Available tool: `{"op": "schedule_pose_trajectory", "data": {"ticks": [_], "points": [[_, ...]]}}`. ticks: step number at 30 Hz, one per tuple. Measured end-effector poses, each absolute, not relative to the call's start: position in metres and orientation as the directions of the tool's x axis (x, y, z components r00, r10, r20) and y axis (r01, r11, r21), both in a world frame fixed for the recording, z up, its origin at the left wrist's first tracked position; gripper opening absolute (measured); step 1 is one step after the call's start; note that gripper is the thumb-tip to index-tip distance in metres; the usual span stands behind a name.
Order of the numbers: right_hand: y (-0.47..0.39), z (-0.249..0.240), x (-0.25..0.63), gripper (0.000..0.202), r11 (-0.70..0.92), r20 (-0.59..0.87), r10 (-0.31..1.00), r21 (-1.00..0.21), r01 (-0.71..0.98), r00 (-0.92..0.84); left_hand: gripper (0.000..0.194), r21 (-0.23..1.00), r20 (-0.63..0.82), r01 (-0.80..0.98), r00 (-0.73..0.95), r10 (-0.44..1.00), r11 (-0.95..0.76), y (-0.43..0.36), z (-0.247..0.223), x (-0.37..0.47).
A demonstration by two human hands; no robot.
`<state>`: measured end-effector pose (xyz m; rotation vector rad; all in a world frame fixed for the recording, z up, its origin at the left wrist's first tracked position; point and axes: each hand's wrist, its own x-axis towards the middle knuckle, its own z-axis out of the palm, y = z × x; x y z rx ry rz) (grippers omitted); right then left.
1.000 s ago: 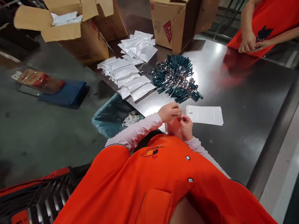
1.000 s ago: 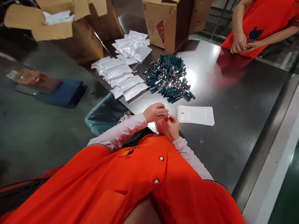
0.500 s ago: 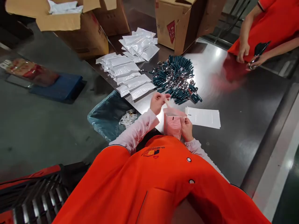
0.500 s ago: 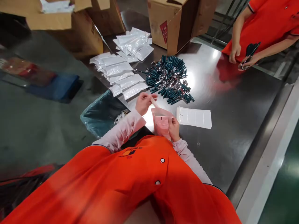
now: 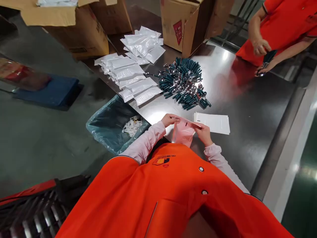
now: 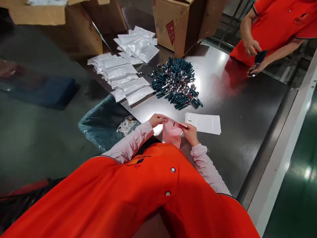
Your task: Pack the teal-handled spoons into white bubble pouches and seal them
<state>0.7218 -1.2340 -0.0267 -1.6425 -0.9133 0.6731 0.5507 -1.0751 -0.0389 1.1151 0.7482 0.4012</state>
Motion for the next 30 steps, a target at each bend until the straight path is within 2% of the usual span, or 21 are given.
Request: {"op": "schedule_pose_trajectory", "data": {"ticks": [4,11,14,16,19,22,25,28,30], "points": [[-1.232,-0.023,0.744,0.026,-0.121,0.005,0.858,-0.97,0.211,0.514,0.025,0.915,-0.338,0.081,0.691,0.64,0.396,-1.062,-0.042,0.552],[-1.237,-0.016,0.763,0.02,-0.113,-0.016,0.947,-0.952,0.285,0.32,0.012,0.958,-0.224,0.042,0.729,0.646,0.285,-1.064,-0.04,0.557],[-1.234,-0.019,0.757,0.03,-0.17,-0.053,0.901,-0.956,0.239,0.43,0.032,0.96,-0.172,-0.033,0.717,0.676,0.279,-1.065,-0.046,0.561],[-1.229,-0.024,0.75,0.045,-0.186,-0.061,0.843,-0.965,0.183,0.534,0.049,0.944,-0.157,-0.091,0.719,0.676,0.316,-1.065,-0.053,0.565],[-1.224,-0.032,0.738,0.056,-0.154,-0.085,0.796,-0.986,0.064,0.599,0.064,0.898,-0.24,-0.078,0.736,0.632,0.433,-1.066,-0.065,0.569],[-1.221,-0.039,0.724,0.052,-0.172,-0.229,0.795,-0.973,-0.152,0.561,0.057,0.834,-0.389,0.106,0.81,0.44,0.542,-1.076,-0.076,0.568],[-1.216,-0.045,0.708,0.047,-0.173,-0.359,0.733,-0.92,-0.352,0.578,0.054,0.784,-0.419,0.202,0.87,0.261,0.587,-1.089,-0.082,0.558],[-1.201,-0.051,0.694,0.045,-0.098,-0.425,0.619,-0.876,-0.472,0.66,0.058,0.816,-0.378,0.182,0.887,0.267,0.549,-1.085,-0.079,0.547],[-1.184,-0.052,0.685,0.045,-0.048,-0.399,0.606,-0.882,-0.469,0.688,0.06,0.863,-0.341,0.173,0.893,0.293,0.474,-1.064,-0.07,0.541]]}}
